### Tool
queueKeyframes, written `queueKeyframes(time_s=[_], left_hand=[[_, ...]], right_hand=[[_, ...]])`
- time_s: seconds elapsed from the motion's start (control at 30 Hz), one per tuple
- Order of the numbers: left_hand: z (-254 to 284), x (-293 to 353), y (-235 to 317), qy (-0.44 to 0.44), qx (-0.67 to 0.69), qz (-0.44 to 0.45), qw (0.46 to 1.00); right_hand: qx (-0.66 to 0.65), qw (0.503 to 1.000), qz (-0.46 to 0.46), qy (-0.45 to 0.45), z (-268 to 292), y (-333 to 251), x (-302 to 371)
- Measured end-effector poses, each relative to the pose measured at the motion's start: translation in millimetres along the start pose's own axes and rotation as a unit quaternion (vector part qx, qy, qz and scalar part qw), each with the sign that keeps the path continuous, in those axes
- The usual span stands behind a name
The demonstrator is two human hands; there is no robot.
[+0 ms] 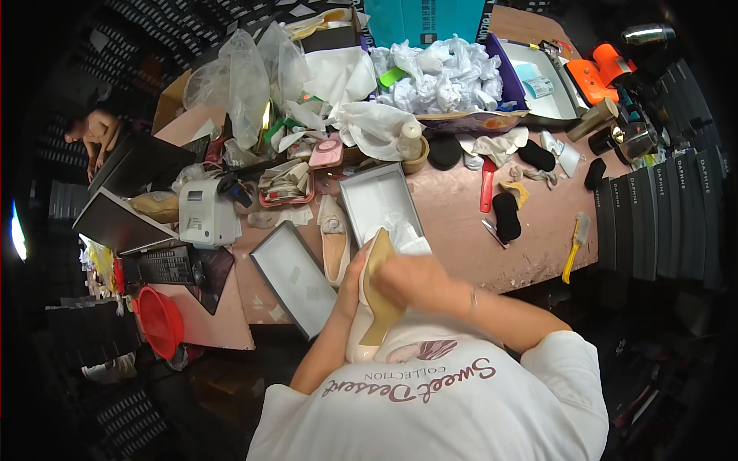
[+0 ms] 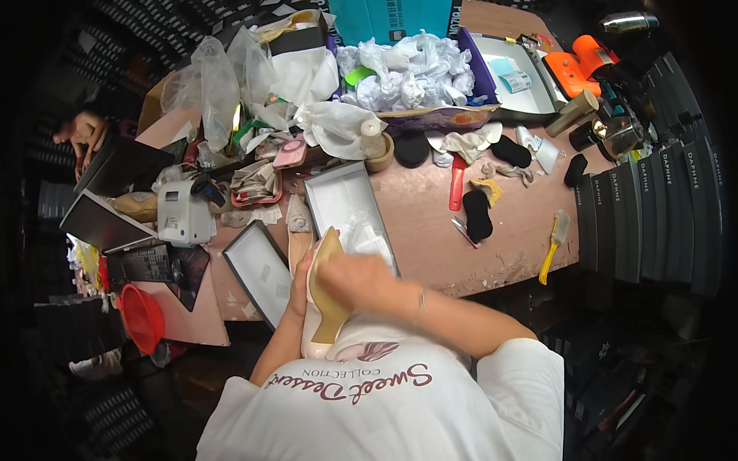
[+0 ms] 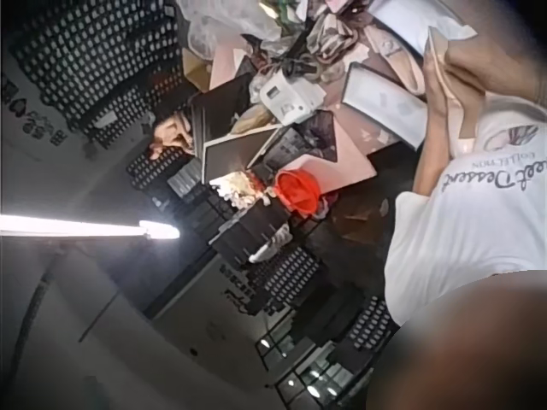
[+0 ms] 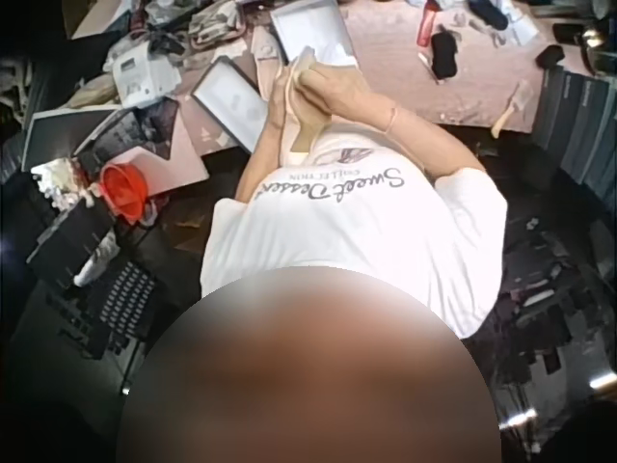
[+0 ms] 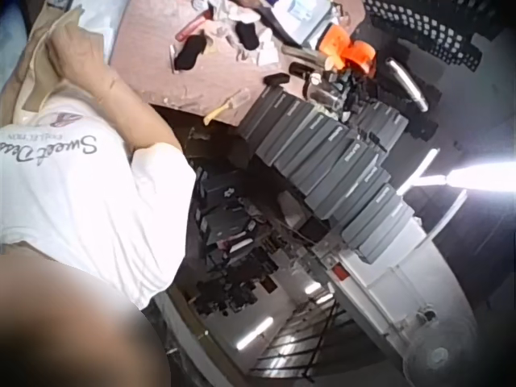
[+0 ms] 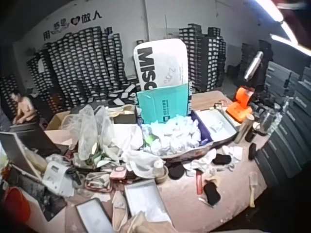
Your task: Cleaning and inspecting a pair of high-heeled shoes before packaging.
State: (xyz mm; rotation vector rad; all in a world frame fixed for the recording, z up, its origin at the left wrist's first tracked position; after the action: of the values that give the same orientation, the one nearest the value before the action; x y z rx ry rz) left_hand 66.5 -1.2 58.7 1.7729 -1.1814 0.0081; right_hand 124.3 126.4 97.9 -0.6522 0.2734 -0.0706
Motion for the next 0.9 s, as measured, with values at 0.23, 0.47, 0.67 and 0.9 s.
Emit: queueKeyframes(time_s=[0.23, 0.47, 0.67, 0.9], left_hand=[[13, -5, -11, -0.072, 0.003, 0.037, 0.997], [17, -9, -18, -0.121, -0.001, 0.034, 0.992], [6, -6, -7, -0.057, -0.022, 0.034, 0.998], [24, -1, -29, 0.099, 0.078, 0.009, 0.992]], right_hand=[[-0.113, 0.980, 0.162, 0.037, 13, -32, 73], [-0.067, 0.988, 0.136, -0.004, 15, -14, 68], [-0.004, 0.996, 0.082, 0.025, 9, -16, 23], [-0.024, 0.996, 0.026, 0.076, 2, -15, -4]])
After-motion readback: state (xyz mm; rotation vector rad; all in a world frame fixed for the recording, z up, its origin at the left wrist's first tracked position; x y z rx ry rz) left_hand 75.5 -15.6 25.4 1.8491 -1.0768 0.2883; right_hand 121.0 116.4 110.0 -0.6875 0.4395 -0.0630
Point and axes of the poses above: each hand's wrist, its own x-axis away from the middle knuckle, its own z-axis out of the back of the hand, y = z × x, the point moved 2 cm from there along -x, towards the middle knuckle, and after that the axes turned 7 degrees about y, right-handed, at the moved point
